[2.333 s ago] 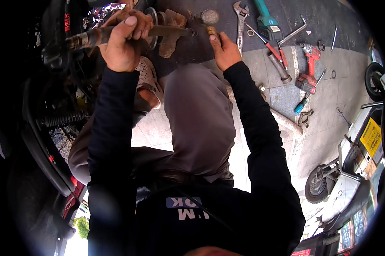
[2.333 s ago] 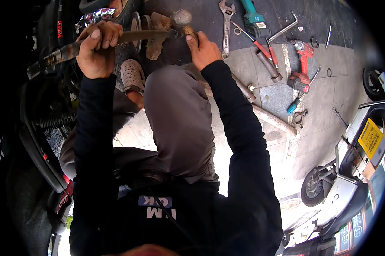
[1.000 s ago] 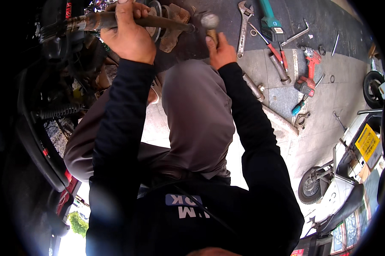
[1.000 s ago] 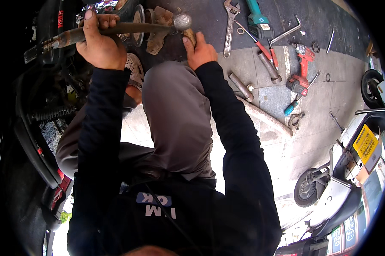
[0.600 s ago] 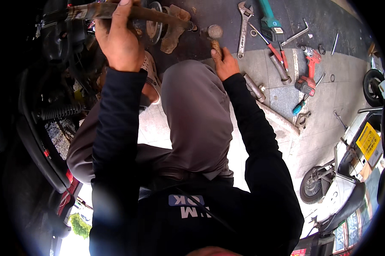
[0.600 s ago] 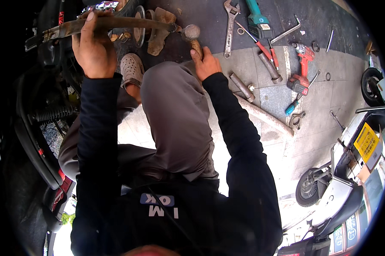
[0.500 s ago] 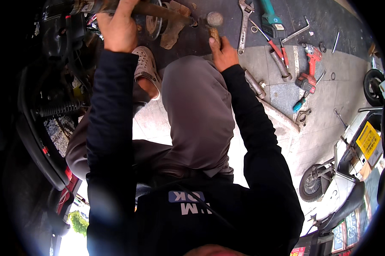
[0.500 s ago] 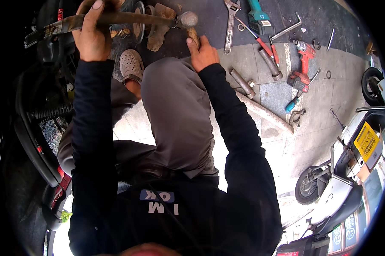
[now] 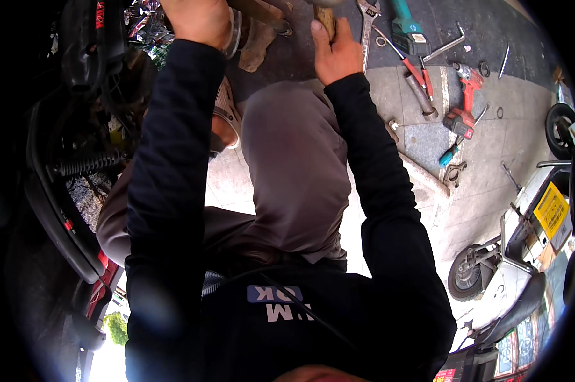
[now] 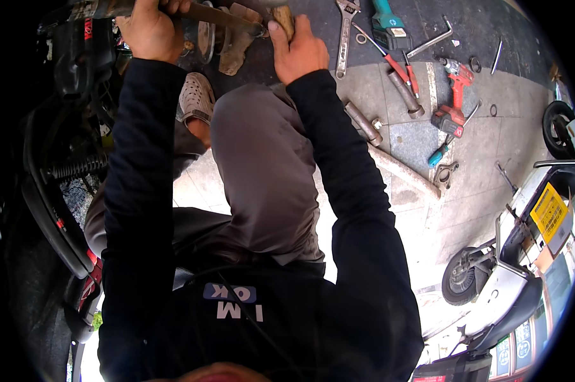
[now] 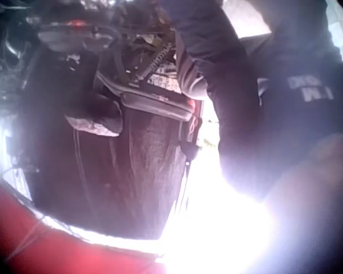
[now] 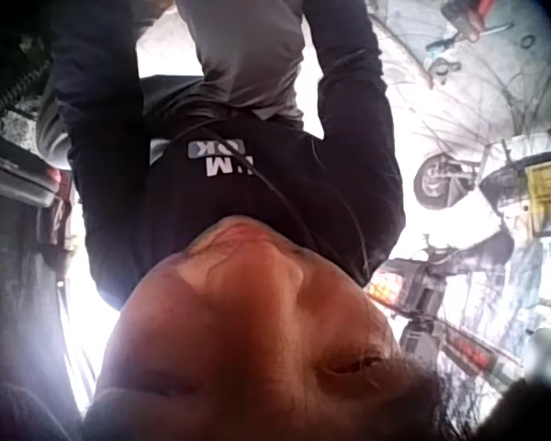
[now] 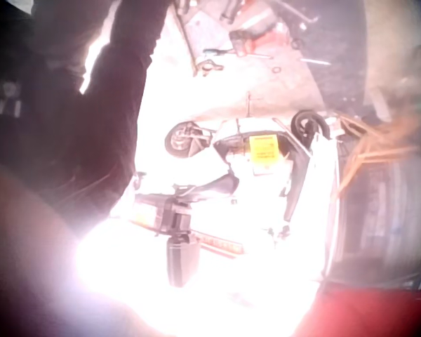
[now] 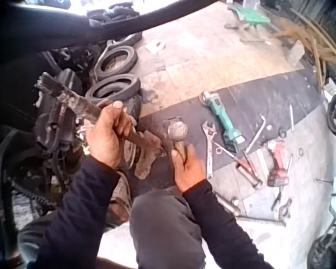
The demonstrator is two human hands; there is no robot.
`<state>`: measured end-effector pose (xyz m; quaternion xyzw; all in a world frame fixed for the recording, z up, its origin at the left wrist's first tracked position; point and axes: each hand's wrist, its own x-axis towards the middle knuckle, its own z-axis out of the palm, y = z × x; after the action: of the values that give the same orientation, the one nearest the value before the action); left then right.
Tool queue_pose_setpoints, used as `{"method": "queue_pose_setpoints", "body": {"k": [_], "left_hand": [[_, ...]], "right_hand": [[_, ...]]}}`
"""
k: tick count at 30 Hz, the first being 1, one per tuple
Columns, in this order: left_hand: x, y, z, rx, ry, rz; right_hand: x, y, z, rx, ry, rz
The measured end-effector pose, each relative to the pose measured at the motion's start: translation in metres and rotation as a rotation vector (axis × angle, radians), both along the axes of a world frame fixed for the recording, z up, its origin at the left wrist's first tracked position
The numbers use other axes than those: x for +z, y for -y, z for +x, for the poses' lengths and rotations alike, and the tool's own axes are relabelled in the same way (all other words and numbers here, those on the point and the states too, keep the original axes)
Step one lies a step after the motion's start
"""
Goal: The person sits on the floor and uses a hammer to remove a metal ring from a motorcycle axle. They then use a wrench to tighten a nut on the axle and organize various tools, including a drill and screwdrivers, into a storage box.
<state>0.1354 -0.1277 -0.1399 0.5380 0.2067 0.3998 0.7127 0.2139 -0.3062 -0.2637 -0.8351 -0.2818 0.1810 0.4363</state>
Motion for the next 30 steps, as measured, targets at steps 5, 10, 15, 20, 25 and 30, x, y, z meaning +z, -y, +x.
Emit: {"method": "queue_pose_setpoints", "body": {"k": [5, 10, 15, 20, 25, 30], "left_hand": [[0.005, 0.01, 0.003, -0.15, 0.437, -0.638], [-0.002, -0.016, -0.012, 0.229, 0.048, 0.035], [-0.004, -0.004, -0.022, 0.402, 0.055, 0.066], [-0.016, -0.021, -0.022, 0.319, 0.066, 0.072], [-0.019, -0.017, -0.023, 0.338, 0.088, 0.095], [-0.03, -0.025, -0.019, 0.257, 0.136, 0.072]], "right_hand": [[-0.125, 0.006, 0.003, 0.156, -0.247, -0.489], [-0.123, 0.029, -0.021, 0.165, -0.255, -0.234], [-0.054, 0.011, -0.022, 0.147, -0.219, -0.215], [-0.066, -0.016, -0.014, 0.127, -0.257, -0.284], [-0.023, -0.01, -0.014, 0.096, -0.206, -0.151], [-0.076, -0.011, -0.012, 0.104, -0.243, -0.468]]}}
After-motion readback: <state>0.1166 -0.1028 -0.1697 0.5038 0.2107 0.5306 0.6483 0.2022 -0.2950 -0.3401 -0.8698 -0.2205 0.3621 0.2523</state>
